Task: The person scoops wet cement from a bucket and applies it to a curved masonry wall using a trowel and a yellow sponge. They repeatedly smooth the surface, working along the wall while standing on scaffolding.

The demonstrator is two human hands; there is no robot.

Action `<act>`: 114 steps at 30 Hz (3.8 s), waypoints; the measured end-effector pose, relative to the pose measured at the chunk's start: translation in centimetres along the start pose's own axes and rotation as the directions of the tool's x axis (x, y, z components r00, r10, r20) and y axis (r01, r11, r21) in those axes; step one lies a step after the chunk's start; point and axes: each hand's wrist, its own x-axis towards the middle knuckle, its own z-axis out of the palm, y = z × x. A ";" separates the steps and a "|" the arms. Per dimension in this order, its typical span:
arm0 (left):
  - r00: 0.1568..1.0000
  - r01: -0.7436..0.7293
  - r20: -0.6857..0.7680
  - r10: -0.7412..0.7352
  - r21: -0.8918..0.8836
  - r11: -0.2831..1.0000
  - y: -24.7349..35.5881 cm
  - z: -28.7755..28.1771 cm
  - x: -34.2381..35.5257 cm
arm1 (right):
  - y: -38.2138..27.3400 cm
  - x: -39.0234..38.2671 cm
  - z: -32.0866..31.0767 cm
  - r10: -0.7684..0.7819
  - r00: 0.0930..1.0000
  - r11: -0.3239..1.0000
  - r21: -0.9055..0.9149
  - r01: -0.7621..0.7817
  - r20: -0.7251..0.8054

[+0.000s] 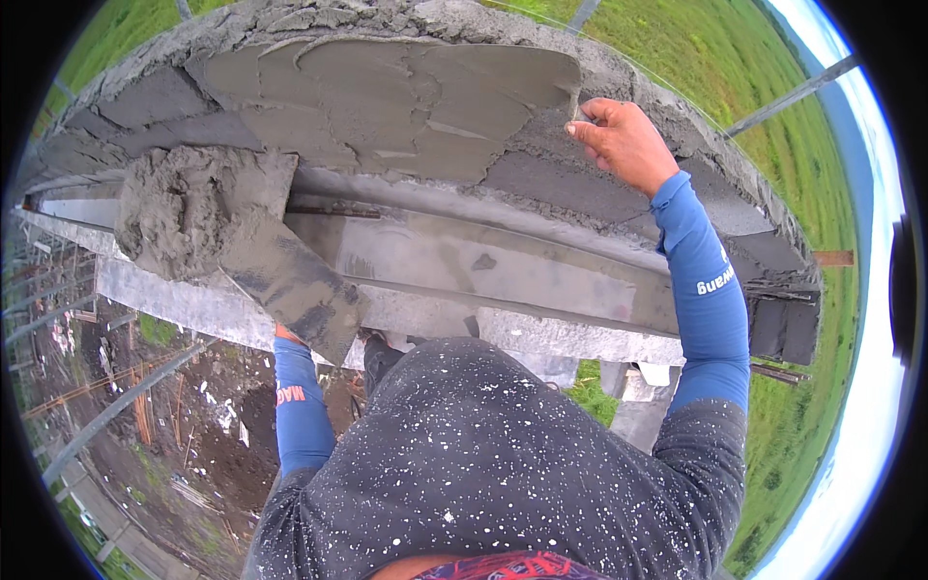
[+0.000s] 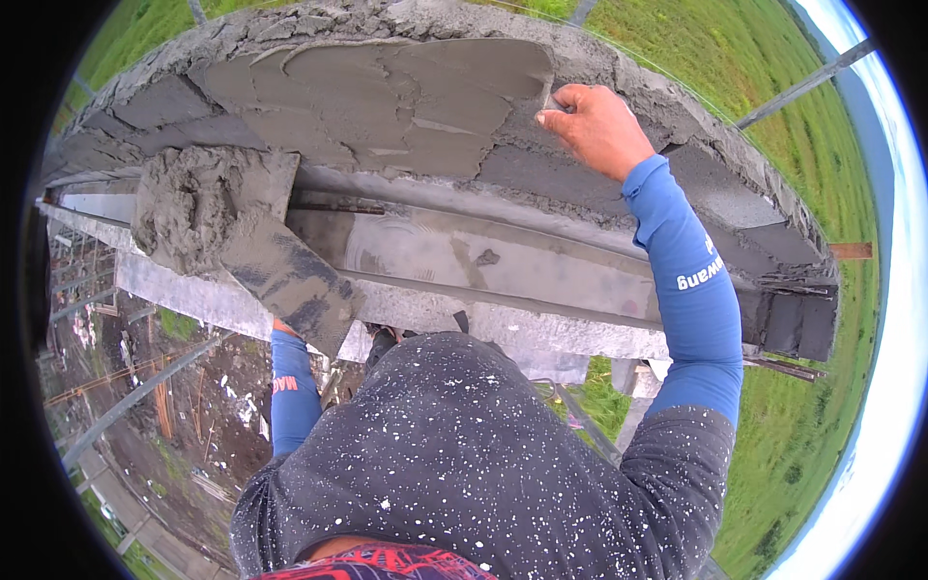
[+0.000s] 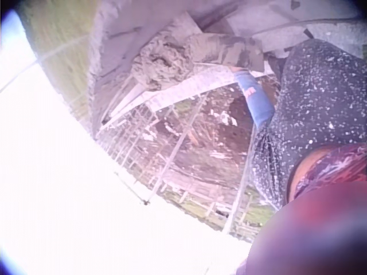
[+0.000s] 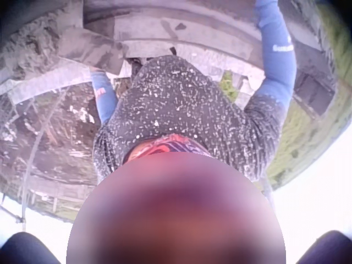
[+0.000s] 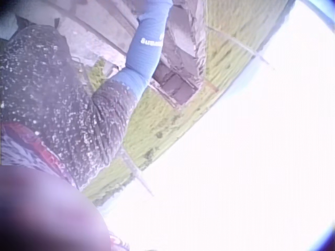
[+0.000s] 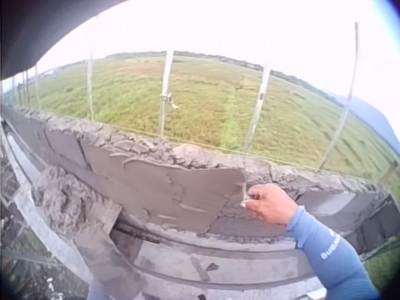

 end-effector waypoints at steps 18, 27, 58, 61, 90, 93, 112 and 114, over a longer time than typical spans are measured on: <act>0.998 -0.049 -0.043 0.040 -0.249 0.967 -7.9 18.3 9.3 | -5.6 -5.7 18.1 -0.283 0.958 0.943 0.194 0.270 0.039; 0.967 -0.246 -0.045 0.252 -0.428 0.870 -0.4 7.2 3.2 | -19.6 3.1 28.8 -0.402 0.876 0.898 -0.074 0.434 0.267; 0.807 -0.543 -0.026 0.590 -0.427 0.723 7.5 -13.1 -11.5 | -32.8 17.0 50.5 -0.221 0.872 0.822 -0.397 0.407 0.436; 0.804 -0.538 -0.030 0.593 -0.462 0.705 7.7 -12.9 -11.3 | -28.8 16.6 45.2 -0.320 0.814 0.762 -0.378 0.525 0.485; 0.812 -0.583 -0.149 0.564 -0.212 0.784 12.8 9.9 11.5 | -30.6 4.8 33.4 -0.479 0.748 0.857 0.060 0.512 0.459; 0.817 -0.575 -0.112 0.565 -0.219 0.788 10.2 12.2 12.1 | -26.2 3.8 27.3 -0.487 0.769 0.854 0.039 0.520 0.414; 0.955 -0.205 0.176 0.239 -0.193 0.960 0.1 15.5 9.5 | -0.4 -1.2 22.9 -0.592 0.680 0.710 -0.119 0.694 0.433; 0.968 -0.127 0.190 0.161 -0.181 0.975 -1.4 14.8 8.9 | -0.6 -0.6 26.6 -0.655 0.679 0.713 -0.028 0.701 0.333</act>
